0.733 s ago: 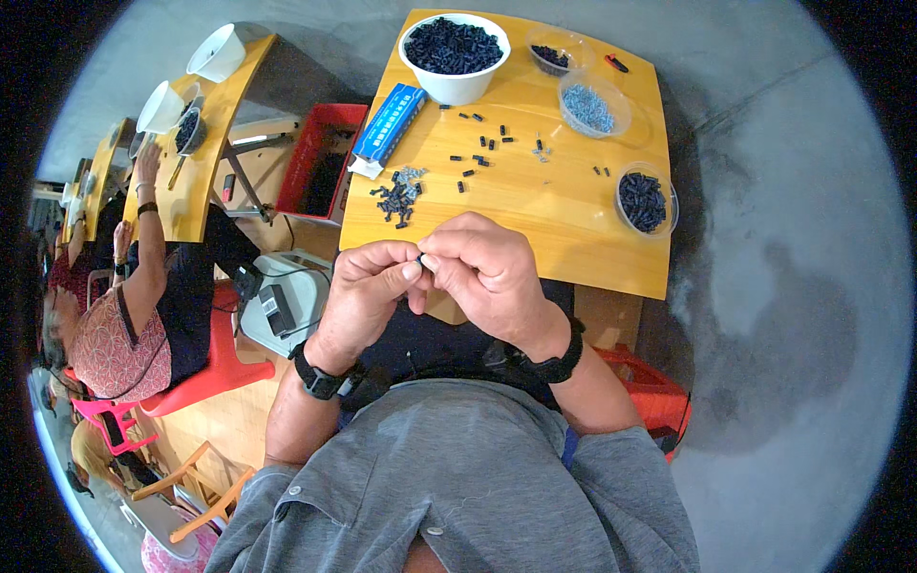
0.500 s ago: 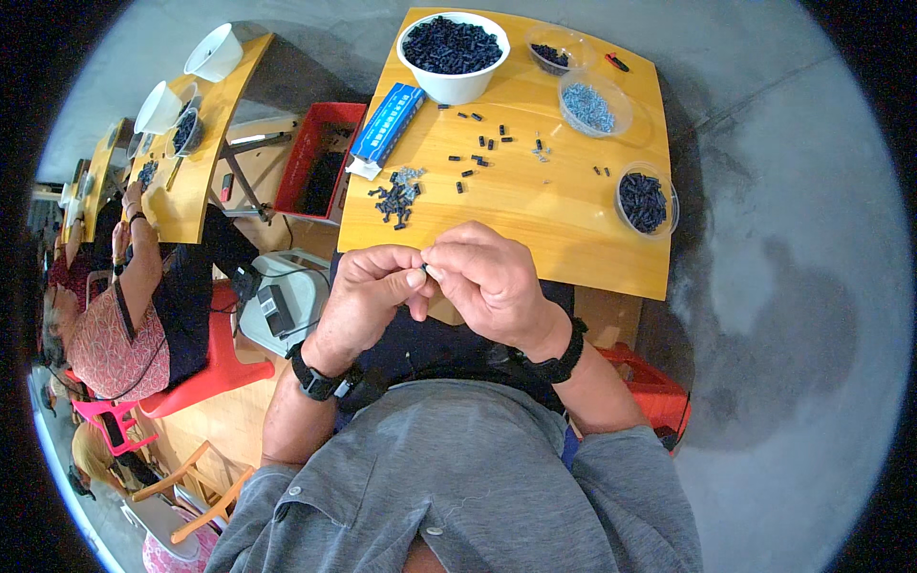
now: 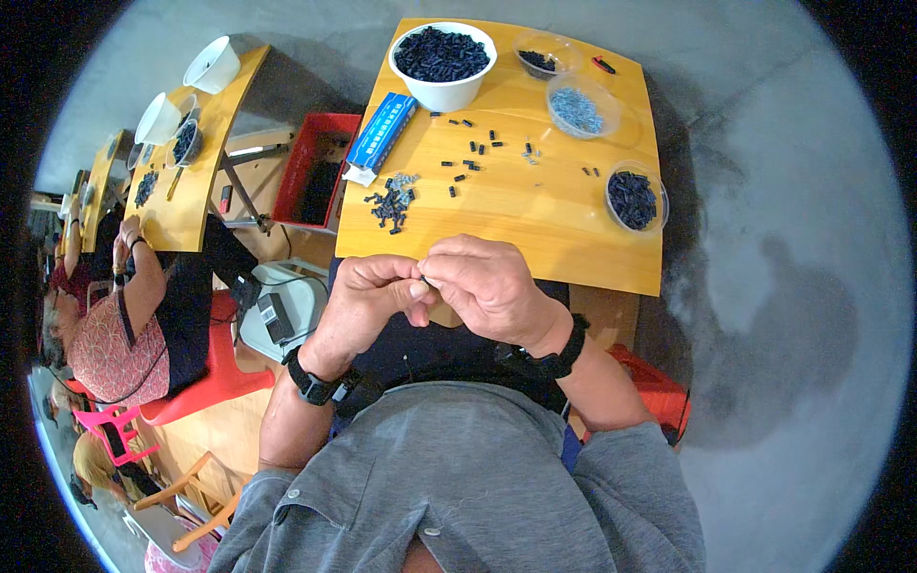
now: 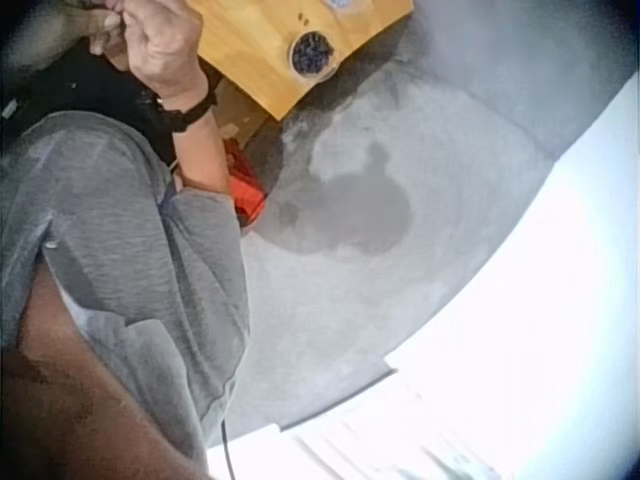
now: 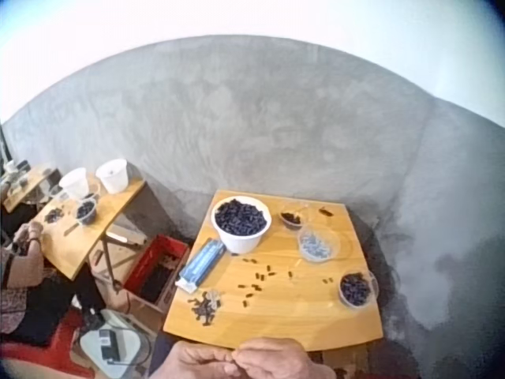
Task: Assembling small plastic or rubber components by hand at a table in a workshop setting.
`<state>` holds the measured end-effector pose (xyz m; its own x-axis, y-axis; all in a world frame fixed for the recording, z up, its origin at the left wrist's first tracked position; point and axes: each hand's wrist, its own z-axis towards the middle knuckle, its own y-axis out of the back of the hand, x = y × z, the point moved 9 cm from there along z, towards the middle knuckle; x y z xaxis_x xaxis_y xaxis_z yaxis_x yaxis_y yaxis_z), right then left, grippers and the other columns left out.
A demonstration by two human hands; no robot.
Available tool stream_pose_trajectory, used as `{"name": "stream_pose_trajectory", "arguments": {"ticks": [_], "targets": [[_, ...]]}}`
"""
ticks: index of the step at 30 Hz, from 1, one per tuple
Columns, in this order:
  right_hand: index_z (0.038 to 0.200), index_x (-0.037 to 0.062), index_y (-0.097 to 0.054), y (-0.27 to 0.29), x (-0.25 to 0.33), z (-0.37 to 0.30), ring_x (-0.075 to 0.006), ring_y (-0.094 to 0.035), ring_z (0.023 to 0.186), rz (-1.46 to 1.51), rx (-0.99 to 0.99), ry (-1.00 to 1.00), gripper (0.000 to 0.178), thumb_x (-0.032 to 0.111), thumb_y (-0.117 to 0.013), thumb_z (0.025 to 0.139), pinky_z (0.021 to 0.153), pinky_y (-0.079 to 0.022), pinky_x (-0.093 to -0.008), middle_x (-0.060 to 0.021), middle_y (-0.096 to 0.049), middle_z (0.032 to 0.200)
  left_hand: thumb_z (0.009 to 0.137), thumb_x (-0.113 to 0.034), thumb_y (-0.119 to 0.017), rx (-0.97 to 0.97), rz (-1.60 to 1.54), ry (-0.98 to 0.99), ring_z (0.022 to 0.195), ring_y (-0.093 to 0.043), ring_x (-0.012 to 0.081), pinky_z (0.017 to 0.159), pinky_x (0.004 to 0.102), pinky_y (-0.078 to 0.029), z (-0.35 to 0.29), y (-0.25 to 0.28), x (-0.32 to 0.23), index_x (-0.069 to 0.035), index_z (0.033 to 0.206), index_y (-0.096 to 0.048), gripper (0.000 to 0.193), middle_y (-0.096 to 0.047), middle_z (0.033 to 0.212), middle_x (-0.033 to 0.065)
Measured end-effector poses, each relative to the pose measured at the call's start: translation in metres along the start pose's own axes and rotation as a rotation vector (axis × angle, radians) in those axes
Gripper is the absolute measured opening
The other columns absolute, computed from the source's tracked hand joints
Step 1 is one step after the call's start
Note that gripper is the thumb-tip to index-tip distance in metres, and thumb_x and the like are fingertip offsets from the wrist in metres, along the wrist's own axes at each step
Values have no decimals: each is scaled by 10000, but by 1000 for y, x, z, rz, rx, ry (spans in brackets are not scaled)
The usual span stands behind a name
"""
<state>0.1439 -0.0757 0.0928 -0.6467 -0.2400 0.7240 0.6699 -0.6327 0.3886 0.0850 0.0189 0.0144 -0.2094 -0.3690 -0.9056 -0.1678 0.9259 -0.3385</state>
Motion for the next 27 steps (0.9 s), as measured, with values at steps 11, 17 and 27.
{"name": "stream_pose_trajectory", "arguments": {"ticks": [11,17,27], "targets": [[924,-7,-607,8,3,3,-227,-620,747,45,-8,-33,97,-20,-596,829,642,-501,-299,-105,-621,858,887,-32,-593,-5,38,-64,639,-606,96,585,224,-502,-2,-8,-8,22,948,-648,98,-663,803,54],[869,-27,-597,14,-22,-9,-109,-592,668,377,-187,-406,130,91,-559,908,597,-494,-242,-55,-605,789,910,-67,-577,-16,57,-138,667,-579,48,613,185,-475,-3,-10,-20,11,920,-638,100,-644,792,23],[800,-6,-579,-35,-55,-40,-107,-534,415,877,56,-978,590,539,-401,942,333,-439,-210,-80,-568,625,863,-12,-605,-70,147,-261,894,-571,131,770,243,-452,-1,-1,-24,6,892,-641,50,-617,941,70]]}}
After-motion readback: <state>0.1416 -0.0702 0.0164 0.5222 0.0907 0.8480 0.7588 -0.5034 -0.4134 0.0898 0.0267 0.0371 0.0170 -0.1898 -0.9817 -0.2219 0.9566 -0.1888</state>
